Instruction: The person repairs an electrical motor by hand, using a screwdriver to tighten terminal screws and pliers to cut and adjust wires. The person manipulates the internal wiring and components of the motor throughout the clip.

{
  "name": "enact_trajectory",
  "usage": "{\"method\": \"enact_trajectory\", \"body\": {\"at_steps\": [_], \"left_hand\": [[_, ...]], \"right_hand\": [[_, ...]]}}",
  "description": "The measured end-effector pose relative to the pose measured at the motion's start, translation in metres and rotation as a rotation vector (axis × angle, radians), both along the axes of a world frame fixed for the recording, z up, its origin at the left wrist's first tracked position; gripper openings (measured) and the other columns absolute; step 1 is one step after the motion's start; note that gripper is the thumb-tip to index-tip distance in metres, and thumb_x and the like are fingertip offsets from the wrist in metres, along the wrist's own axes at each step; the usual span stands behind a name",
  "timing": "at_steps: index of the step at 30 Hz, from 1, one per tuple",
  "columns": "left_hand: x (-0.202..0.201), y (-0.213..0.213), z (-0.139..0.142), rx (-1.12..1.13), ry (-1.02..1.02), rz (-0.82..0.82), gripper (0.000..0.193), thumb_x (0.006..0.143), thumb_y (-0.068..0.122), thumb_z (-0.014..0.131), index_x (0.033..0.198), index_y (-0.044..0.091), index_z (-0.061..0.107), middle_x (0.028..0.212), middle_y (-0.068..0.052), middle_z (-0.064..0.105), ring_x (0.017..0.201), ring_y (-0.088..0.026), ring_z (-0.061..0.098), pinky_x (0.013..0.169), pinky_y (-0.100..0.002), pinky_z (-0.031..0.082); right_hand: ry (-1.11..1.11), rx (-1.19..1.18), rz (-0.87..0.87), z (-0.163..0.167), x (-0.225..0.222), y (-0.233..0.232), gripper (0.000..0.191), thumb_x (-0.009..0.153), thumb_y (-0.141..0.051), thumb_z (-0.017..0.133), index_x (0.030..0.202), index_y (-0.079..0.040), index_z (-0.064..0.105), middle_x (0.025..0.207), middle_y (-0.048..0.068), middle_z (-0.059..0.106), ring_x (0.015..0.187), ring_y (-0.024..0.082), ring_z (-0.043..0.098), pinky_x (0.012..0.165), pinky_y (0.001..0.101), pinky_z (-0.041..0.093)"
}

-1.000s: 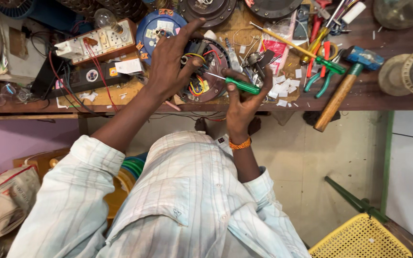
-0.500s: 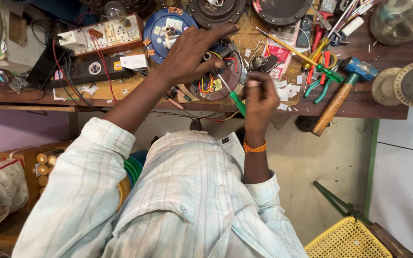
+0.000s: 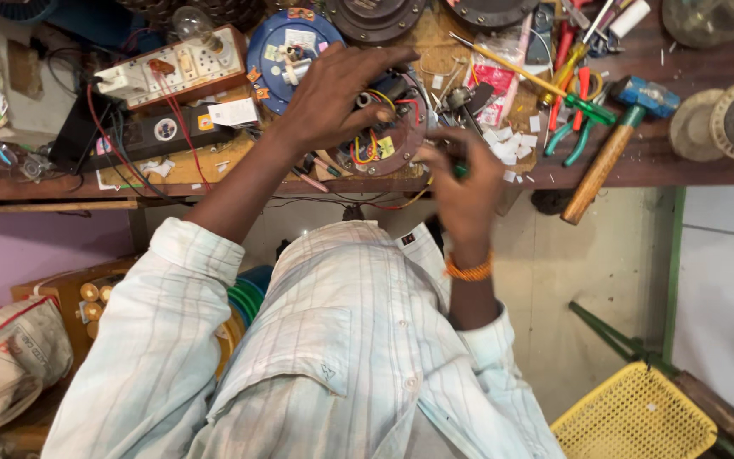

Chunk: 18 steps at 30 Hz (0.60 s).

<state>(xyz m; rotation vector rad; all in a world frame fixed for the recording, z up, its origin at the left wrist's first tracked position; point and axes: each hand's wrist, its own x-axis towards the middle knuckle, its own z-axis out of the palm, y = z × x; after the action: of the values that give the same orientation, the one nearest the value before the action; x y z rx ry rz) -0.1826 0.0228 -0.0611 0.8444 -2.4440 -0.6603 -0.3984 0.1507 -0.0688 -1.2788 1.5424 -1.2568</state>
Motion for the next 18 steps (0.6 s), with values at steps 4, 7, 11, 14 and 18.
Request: {"method": "enact_trajectory", "body": {"at_steps": [4, 7, 11, 14, 18], "left_hand": [[0.000, 0.000, 0.003, 0.005, -0.009, 0.000, 0.080, 0.100, 0.069, 0.047, 0.154, 0.010, 0.051, 0.142, -0.012, 0.064, 0.123, -0.035, 0.061, 0.102, -0.049, 0.042], [-0.002, 0.000, 0.004, -0.062, -0.007, 0.002, 0.073, 0.107, 0.070, 0.047, 0.148, 0.011, 0.056, 0.141, -0.012, 0.066, 0.130, -0.036, 0.061, 0.104, -0.048, 0.043], [-0.003, 0.001, 0.006, -0.008, -0.013, 0.016, 0.075, 0.102, 0.074, 0.043, 0.141, 0.012, 0.060, 0.135, -0.013, 0.068, 0.123, -0.035, 0.063, 0.100, -0.048, 0.043], [-0.003, 0.000, 0.006, 0.011, -0.003, 0.013, 0.079, 0.102, 0.075, 0.041, 0.145, 0.011, 0.057, 0.136, -0.012, 0.067, 0.123, -0.035, 0.063, 0.100, -0.048, 0.043], [-0.003, -0.001, 0.004, -0.012, 0.002, -0.004, 0.083, 0.106, 0.078, 0.040, 0.154, 0.011, 0.047, 0.143, -0.012, 0.064, 0.129, -0.035, 0.063, 0.104, -0.047, 0.043]], "right_hand": [[0.217, -0.186, 0.037, -0.023, 0.029, -0.020, 0.023, 0.089, -0.003, 0.081, 0.110, -0.001, 0.072, 0.099, 0.012, 0.069, 0.083, 0.022, 0.070, 0.074, 0.0337, 0.055], [0.203, -0.212, 0.018, -0.028, 0.033, -0.025, 0.018, 0.090, -0.003, 0.080, 0.106, -0.001, 0.071, 0.097, 0.012, 0.068, 0.083, 0.024, 0.070, 0.074, 0.0349, 0.055], [0.179, -0.191, -0.015, -0.032, 0.029, -0.031, 0.012, 0.092, -0.001, 0.077, 0.099, 0.002, 0.068, 0.095, 0.013, 0.066, 0.083, 0.027, 0.068, 0.074, 0.0390, 0.053], [0.162, -0.214, -0.039, -0.042, 0.033, -0.034, 0.012, 0.095, 0.000, 0.073, 0.099, 0.004, 0.063, 0.097, 0.015, 0.063, 0.087, 0.031, 0.066, 0.077, 0.0411, 0.052], [0.190, -0.239, -0.069, -0.048, 0.037, -0.033, 0.012, 0.100, -0.003, 0.073, 0.101, 0.003, 0.063, 0.099, 0.017, 0.061, 0.091, 0.034, 0.064, 0.080, 0.0434, 0.050]]}}
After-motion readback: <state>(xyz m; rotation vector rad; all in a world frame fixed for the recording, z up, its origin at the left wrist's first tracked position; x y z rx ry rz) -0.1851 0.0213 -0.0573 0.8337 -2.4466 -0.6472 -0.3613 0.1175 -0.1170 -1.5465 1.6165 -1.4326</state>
